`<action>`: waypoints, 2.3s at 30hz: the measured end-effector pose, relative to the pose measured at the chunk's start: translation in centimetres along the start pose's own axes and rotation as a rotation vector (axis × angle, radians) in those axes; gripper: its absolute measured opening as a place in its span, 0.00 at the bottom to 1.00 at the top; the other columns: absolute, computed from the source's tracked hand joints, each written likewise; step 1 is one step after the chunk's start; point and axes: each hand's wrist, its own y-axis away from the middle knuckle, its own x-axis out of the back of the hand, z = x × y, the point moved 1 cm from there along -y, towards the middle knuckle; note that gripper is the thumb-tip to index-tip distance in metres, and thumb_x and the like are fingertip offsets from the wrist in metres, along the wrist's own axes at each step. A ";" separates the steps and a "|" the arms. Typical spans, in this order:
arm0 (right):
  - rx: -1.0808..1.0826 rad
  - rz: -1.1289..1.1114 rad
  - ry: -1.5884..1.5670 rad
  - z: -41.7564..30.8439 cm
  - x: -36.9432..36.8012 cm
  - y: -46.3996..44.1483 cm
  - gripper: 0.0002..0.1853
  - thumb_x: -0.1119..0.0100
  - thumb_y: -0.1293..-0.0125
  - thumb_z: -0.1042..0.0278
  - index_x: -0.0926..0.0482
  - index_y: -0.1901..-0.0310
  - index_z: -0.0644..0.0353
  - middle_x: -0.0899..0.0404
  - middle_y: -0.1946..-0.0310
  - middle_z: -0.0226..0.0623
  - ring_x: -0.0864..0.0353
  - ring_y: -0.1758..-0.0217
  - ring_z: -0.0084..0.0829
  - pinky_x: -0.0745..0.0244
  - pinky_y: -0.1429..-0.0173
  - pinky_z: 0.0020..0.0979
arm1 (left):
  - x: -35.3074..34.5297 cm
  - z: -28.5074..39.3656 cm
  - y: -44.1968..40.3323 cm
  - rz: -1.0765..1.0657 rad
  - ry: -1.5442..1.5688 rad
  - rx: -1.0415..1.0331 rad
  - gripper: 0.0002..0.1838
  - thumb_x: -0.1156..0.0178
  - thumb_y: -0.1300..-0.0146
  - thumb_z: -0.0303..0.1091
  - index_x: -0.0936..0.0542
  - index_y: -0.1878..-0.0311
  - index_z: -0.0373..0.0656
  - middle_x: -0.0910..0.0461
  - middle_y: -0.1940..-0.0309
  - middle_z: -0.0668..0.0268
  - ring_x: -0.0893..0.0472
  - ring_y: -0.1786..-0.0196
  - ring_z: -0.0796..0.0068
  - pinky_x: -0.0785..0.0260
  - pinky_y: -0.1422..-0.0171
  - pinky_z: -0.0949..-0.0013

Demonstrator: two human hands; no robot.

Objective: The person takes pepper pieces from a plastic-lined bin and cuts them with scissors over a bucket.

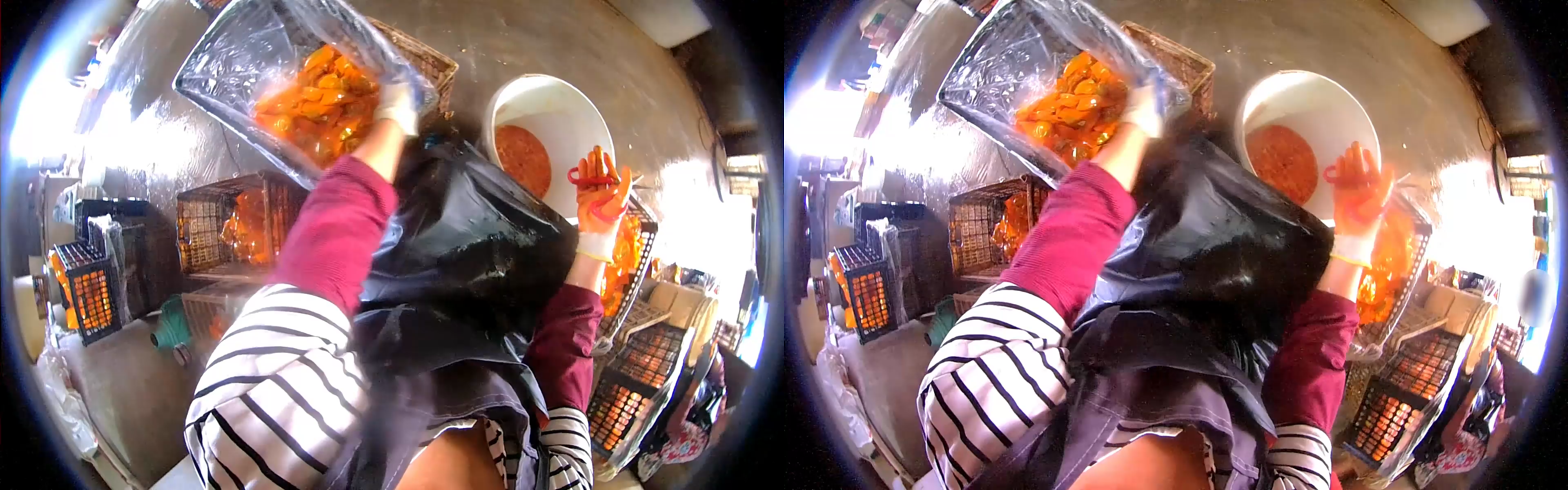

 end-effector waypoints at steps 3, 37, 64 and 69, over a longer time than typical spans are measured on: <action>-0.076 -0.074 0.054 0.9 0.3 -1.1 0.28 0.51 0.32 0.47 0.28 0.45 0.66 0.28 0.42 0.44 0.27 0.40 0.38 0.36 0.32 0.40 | -8.4 1.3 5.0 -0.199 -0.770 -0.425 0.29 0.35 0.45 0.48 0.25 0.45 0.41 0.18 0.56 0.57 0.19 0.55 0.61 0.29 0.48 0.66; 0.007 0.118 0.518 3.0 -2.2 -1.1 0.29 0.46 0.37 0.45 0.28 0.49 0.66 0.20 0.59 0.55 0.24 0.80 0.40 0.28 0.72 0.35 | -2.4 4.3 4.3 -0.188 0.267 -0.322 0.06 0.39 0.41 0.27 0.26 0.71 0.46 0.27 0.77 0.73 0.27 0.76 0.82 0.35 0.73 0.77; 0.029 -0.148 0.501 3.4 1.4 -2.3 0.31 0.47 0.34 0.46 0.35 0.40 0.66 0.23 0.48 0.51 0.20 0.66 0.32 0.26 0.68 0.29 | -20.7 6.6 -1.8 -0.839 -2.254 -0.630 0.12 0.40 0.45 0.39 0.18 0.60 0.44 0.18 0.61 0.60 0.17 0.62 0.65 0.24 0.66 0.58; 0.103 -0.071 0.244 2.9 -2.0 1.2 0.24 0.56 0.30 0.54 0.36 0.38 0.57 0.29 0.41 0.40 0.21 0.65 0.25 0.30 0.72 0.23 | -20.8 12.3 1.4 -0.921 -2.068 -0.544 0.12 0.39 0.45 0.41 0.20 0.66 0.41 0.19 0.68 0.58 0.17 0.70 0.66 0.25 0.75 0.61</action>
